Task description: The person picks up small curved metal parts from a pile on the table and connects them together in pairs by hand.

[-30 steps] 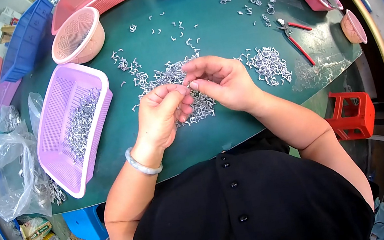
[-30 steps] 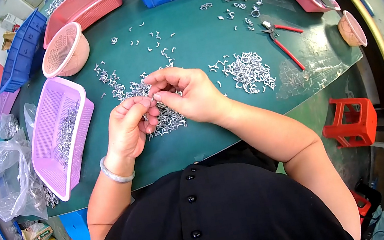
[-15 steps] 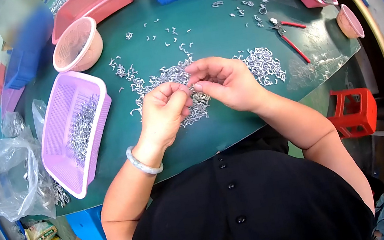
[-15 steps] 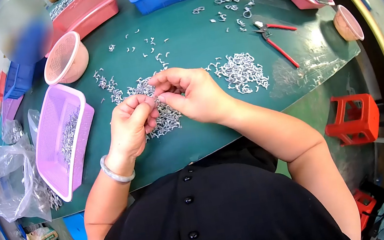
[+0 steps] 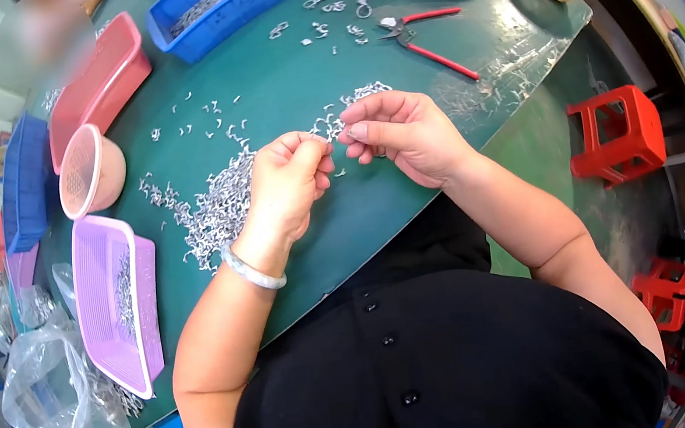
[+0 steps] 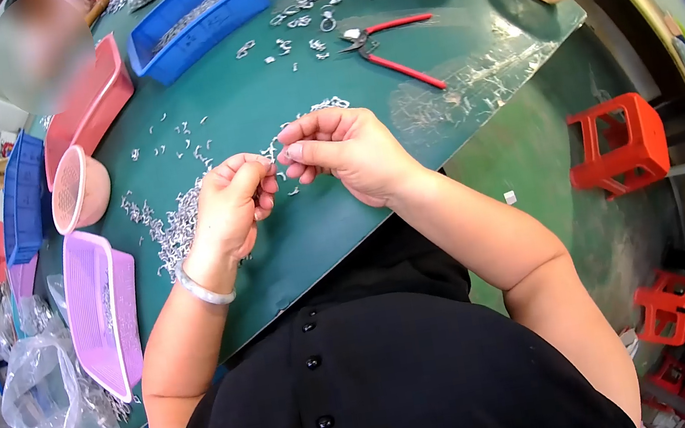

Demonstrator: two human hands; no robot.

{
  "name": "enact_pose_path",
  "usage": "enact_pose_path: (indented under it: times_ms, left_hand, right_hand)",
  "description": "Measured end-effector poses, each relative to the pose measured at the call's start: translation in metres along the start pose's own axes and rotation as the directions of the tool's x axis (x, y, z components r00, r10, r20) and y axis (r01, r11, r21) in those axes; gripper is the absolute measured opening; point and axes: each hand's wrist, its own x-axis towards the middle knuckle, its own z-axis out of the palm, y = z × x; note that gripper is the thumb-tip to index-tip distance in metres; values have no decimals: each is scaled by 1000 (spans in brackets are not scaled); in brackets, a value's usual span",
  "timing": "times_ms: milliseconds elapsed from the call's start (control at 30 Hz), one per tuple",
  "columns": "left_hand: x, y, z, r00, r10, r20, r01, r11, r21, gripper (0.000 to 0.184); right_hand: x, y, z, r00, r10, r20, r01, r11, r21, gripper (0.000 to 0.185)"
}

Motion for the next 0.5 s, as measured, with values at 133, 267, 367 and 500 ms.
enact_pose_path:
  times_ms: [133,267,367,500]
  left_hand:
    - [9,1,15,998,-49,49,36,972,231,13]
    - [7,-2,18,998,11,59,-23,977,212,9]
    - [-2,-3,12,982,181,54,-185,980,74,11]
    - [-20,-2,10,966,246,78,-248,968,20,14]
  right_hand:
    - [-5,-1,-14,1000,-17,-22,18,996,84,16]
    - [-8,0,-16,1000,-11,-23,14,993,114,15]
    - [-9,-2,-12,1000,-11,-18,13,993,118,16]
    - [-7,9,2,969,-247,-27,240,957,-165,19]
